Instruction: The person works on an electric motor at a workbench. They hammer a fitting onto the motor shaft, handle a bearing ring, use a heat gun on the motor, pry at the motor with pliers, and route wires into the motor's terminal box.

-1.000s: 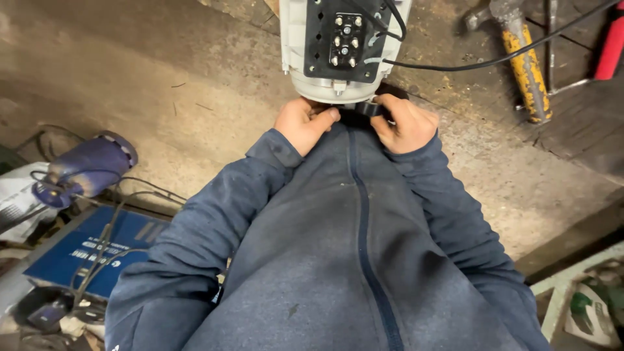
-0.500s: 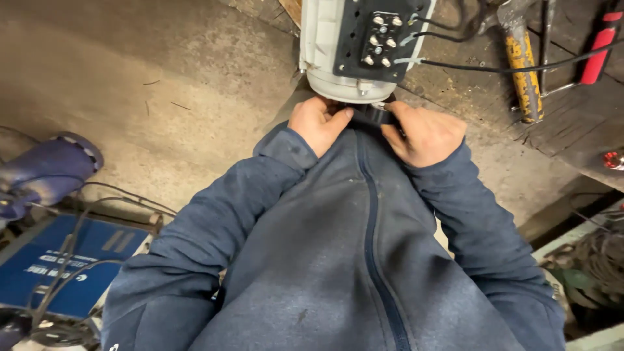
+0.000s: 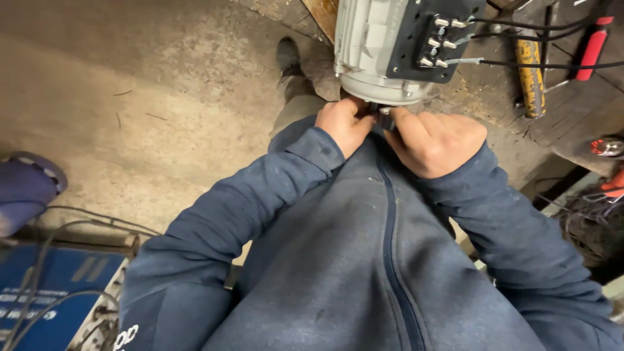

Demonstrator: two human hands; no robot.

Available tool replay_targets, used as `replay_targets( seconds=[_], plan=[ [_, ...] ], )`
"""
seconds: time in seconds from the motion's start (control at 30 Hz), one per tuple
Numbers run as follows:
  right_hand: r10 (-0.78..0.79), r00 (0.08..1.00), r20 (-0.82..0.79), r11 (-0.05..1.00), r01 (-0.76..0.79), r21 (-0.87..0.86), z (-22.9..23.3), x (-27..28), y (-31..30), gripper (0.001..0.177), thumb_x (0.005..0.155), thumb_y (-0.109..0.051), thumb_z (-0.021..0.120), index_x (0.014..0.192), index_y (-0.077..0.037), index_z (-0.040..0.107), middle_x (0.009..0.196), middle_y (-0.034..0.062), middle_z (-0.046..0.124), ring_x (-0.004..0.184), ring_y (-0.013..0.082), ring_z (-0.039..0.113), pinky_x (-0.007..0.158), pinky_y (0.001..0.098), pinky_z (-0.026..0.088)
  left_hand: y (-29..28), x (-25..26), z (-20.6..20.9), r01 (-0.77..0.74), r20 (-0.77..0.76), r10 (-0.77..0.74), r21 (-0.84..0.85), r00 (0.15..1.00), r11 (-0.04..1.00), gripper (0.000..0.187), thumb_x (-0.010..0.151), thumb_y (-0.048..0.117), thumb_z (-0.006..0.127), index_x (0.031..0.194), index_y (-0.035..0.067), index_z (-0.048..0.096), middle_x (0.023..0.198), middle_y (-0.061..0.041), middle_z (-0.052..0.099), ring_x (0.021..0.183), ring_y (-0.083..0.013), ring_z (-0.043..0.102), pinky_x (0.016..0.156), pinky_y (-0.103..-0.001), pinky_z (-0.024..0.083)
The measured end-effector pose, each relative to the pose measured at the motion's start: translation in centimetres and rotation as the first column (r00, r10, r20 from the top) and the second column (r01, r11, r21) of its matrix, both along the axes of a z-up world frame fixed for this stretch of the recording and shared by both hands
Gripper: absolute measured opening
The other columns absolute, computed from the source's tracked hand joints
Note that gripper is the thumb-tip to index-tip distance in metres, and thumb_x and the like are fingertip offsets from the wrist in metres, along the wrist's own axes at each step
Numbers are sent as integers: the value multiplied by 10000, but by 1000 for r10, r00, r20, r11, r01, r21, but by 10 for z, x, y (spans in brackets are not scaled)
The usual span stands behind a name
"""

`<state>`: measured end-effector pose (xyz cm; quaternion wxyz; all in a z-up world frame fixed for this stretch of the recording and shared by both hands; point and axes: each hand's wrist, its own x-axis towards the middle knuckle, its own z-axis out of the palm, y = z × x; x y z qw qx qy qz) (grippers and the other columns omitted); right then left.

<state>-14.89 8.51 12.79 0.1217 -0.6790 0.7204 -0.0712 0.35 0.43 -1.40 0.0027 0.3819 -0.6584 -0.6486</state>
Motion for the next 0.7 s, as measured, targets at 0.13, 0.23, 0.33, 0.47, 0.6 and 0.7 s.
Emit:
replay_targets(
  seconds=[0.13,0.23,0.33,0.47,0.6,0.7],
  plan=[
    [50,996,-77,999,-48,26,0,19,-17,302,895,-226,778,1123,-41,706,694,28,550,581,216,579,542,362,442,7,2,-18,18,-19,-20,-67,1000,998,180,841,205,720,981,92,736,826,-180,741,800,-385,723,720,-462,584],
    [81,980,-182,996,-71,63,-8,34,-29,235,886,-186,700,1083,-59,700,703,13,559,584,187,584,541,338,449,8,5,-32,20,-69,-31,-155,997,988,194,831,190,725,1007,109,730,877,-198,731,851,-423,699,738,-491,571],
    [90,952,-293,994,-67,90,-21,48,-34,229,843,-171,633,1040,-68,688,745,0,580,625,162,605,554,314,465,10,7,-46,55,-114,-72,-145,991,988,224,814,213,740,1014,115,718,887,-205,722,874,-431,691,738,-490,571],
    [158,881,-446,986,-114,124,-35,62,-42,261,834,-205,605,1022,-45,693,773,-6,597,641,125,604,540,261,456,33,12,-101,19,-272,-58,-146,961,989,186,846,245,722,987,127,695,909,-169,741,894,-415,697,748,-464,573],
    [136,868,-478,988,-82,133,-36,68,-47,213,820,-217,606,956,-68,674,793,1,609,671,135,612,562,274,465,42,17,-119,31,-389,-37,-21,920,999,174,865,272,714,951,127,672,923,-123,751,914,-343,737,773,-418,586],
    [122,867,-483,990,-72,119,-31,71,-52,204,827,-226,607,951,-74,664,806,0,607,694,140,608,585,286,462,45,22,-131,89,-378,-133,-130,916,987,192,878,271,702,981,115,658,947,-112,727,938,-333,710,790,-420,572]
  ],
)
